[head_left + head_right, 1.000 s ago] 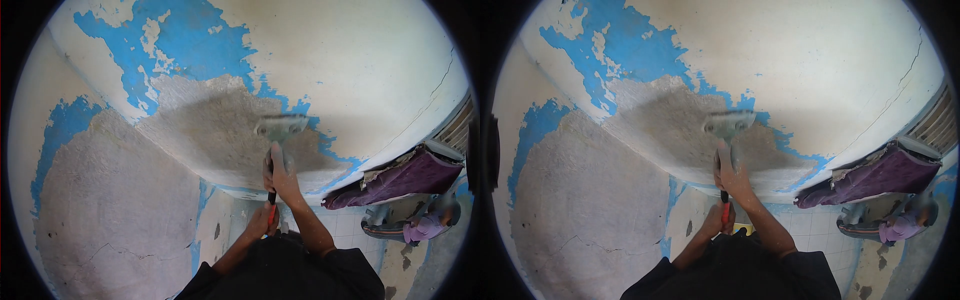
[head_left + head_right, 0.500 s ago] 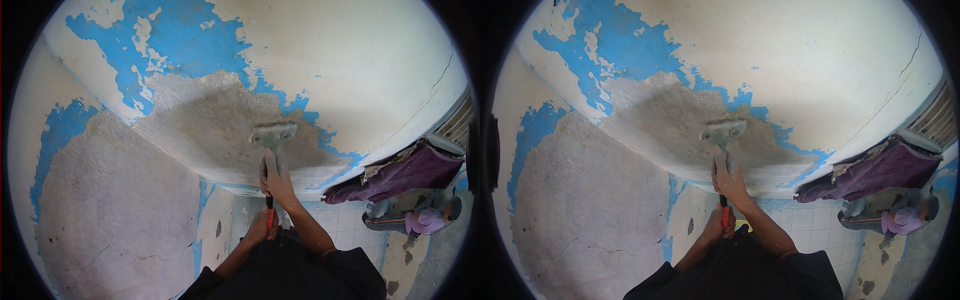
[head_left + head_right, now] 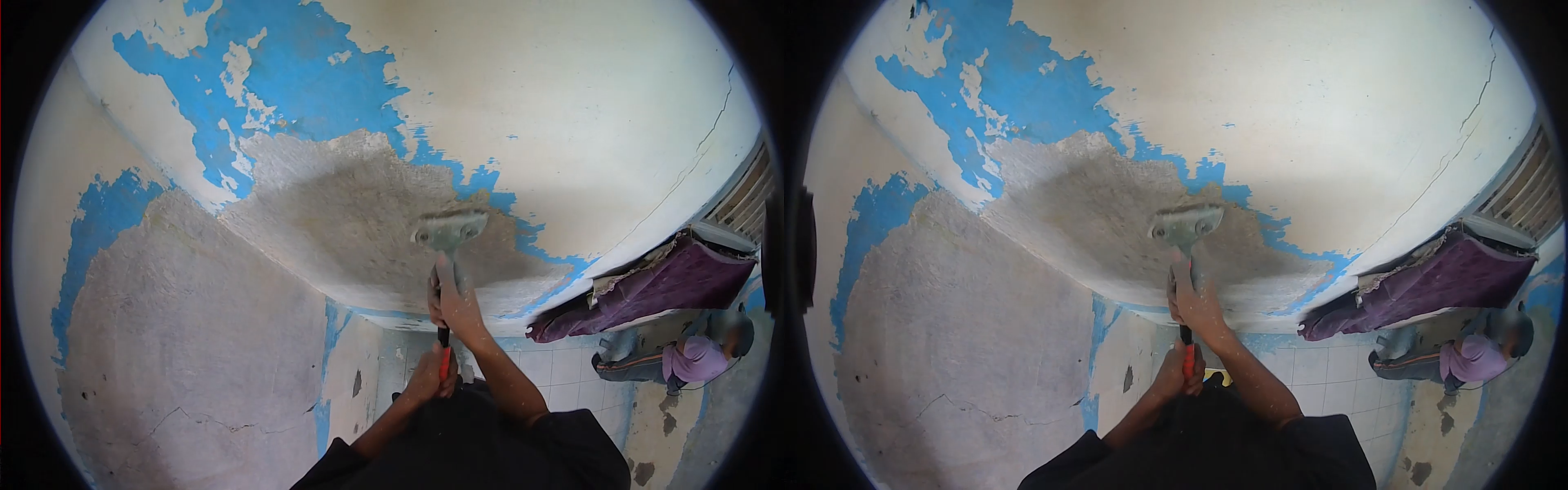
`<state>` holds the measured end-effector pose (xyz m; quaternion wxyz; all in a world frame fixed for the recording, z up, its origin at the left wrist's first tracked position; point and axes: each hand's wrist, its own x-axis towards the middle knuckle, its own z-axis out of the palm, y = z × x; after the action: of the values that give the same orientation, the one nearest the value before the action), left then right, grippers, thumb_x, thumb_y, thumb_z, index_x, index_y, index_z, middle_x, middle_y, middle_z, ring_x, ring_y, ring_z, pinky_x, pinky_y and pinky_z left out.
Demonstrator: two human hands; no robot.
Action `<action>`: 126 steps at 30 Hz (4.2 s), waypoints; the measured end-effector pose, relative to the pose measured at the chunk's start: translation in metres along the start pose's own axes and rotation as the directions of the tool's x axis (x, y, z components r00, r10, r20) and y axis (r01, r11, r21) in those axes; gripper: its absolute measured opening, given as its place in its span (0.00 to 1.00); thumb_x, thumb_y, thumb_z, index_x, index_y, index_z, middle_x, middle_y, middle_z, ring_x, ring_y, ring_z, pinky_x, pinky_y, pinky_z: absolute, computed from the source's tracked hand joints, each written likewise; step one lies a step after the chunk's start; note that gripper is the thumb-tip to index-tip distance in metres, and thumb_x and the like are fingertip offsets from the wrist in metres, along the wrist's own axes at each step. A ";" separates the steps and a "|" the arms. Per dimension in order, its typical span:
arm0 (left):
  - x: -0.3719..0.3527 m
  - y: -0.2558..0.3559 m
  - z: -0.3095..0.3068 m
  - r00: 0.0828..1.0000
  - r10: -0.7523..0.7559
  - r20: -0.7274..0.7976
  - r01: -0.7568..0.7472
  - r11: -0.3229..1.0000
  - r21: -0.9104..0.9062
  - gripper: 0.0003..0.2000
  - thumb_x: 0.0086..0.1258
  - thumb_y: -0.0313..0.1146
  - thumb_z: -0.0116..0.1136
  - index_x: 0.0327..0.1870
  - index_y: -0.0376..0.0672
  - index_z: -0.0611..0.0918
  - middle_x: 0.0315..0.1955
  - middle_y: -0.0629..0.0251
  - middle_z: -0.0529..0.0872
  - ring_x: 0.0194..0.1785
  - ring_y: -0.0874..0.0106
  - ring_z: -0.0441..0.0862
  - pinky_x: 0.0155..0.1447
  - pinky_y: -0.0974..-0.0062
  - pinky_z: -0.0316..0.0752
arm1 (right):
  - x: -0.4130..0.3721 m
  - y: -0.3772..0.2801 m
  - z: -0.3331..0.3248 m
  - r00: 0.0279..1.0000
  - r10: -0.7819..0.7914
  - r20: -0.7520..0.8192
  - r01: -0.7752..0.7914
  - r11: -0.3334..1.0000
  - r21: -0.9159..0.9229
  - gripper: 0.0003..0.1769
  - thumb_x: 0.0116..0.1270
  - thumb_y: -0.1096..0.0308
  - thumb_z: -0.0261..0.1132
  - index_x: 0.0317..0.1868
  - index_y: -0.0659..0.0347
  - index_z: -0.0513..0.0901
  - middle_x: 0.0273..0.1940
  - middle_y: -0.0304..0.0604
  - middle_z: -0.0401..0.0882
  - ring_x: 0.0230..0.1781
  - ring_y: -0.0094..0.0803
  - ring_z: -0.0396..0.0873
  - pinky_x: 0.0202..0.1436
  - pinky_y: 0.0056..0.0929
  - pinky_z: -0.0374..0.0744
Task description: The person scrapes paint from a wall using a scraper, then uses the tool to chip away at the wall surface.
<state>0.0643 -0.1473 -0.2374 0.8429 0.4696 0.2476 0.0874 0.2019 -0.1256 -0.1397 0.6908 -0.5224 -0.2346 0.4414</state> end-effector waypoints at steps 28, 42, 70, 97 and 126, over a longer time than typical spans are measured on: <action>0.001 -0.004 -0.016 1.000 0.004 0.010 -0.004 0.998 0.064 0.32 0.74 0.65 0.26 0.27 0.41 0.68 0.11 0.69 0.65 0.11 0.76 0.62 0.18 0.77 0.63 | 0.004 0.016 -0.001 0.999 0.054 0.000 -0.054 0.999 0.008 0.25 0.76 0.44 0.48 0.29 0.57 0.63 0.12 0.32 0.57 0.07 0.19 0.55 0.09 0.23 0.56; -0.012 0.001 -0.007 0.998 -0.060 0.000 0.060 0.998 -0.005 0.33 0.72 0.67 0.25 0.28 0.43 0.67 0.12 0.69 0.64 0.11 0.76 0.61 0.20 0.74 0.66 | 0.004 0.010 0.004 0.999 0.032 0.023 -0.032 0.999 -0.007 0.24 0.76 0.47 0.47 0.29 0.58 0.63 0.13 0.33 0.58 0.07 0.20 0.56 0.09 0.23 0.57; -0.016 0.025 -0.012 0.998 -0.021 -0.063 0.028 0.994 0.104 0.32 0.75 0.63 0.25 0.25 0.41 0.68 0.10 0.68 0.65 0.10 0.75 0.63 0.18 0.75 0.64 | 0.003 -0.013 0.013 0.996 -0.085 0.029 0.084 0.996 0.029 0.24 0.76 0.47 0.47 0.29 0.57 0.63 0.13 0.33 0.56 0.07 0.20 0.54 0.09 0.23 0.58; -0.022 0.029 -0.020 0.992 -0.051 -0.114 0.060 0.995 0.080 0.33 0.76 0.62 0.26 0.23 0.40 0.69 0.10 0.68 0.66 0.11 0.76 0.64 0.18 0.77 0.64 | 0.007 -0.012 0.022 0.995 -0.036 0.089 0.029 0.996 0.081 0.24 0.77 0.48 0.47 0.27 0.57 0.62 0.13 0.34 0.57 0.07 0.21 0.55 0.09 0.24 0.60; -0.030 0.030 -0.017 0.990 -0.050 -0.129 0.061 0.995 0.084 0.33 0.75 0.63 0.23 0.25 0.42 0.68 0.09 0.68 0.64 0.08 0.76 0.59 0.15 0.75 0.64 | 0.007 0.000 0.022 0.993 -0.001 0.117 -0.007 0.998 0.064 0.26 0.76 0.44 0.47 0.28 0.57 0.62 0.13 0.33 0.56 0.07 0.21 0.55 0.10 0.24 0.60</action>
<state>0.0327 -0.1293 -0.2102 0.8061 0.4927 0.3174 0.0826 0.1882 -0.1087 -0.1329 0.6917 -0.4735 -0.2595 0.4796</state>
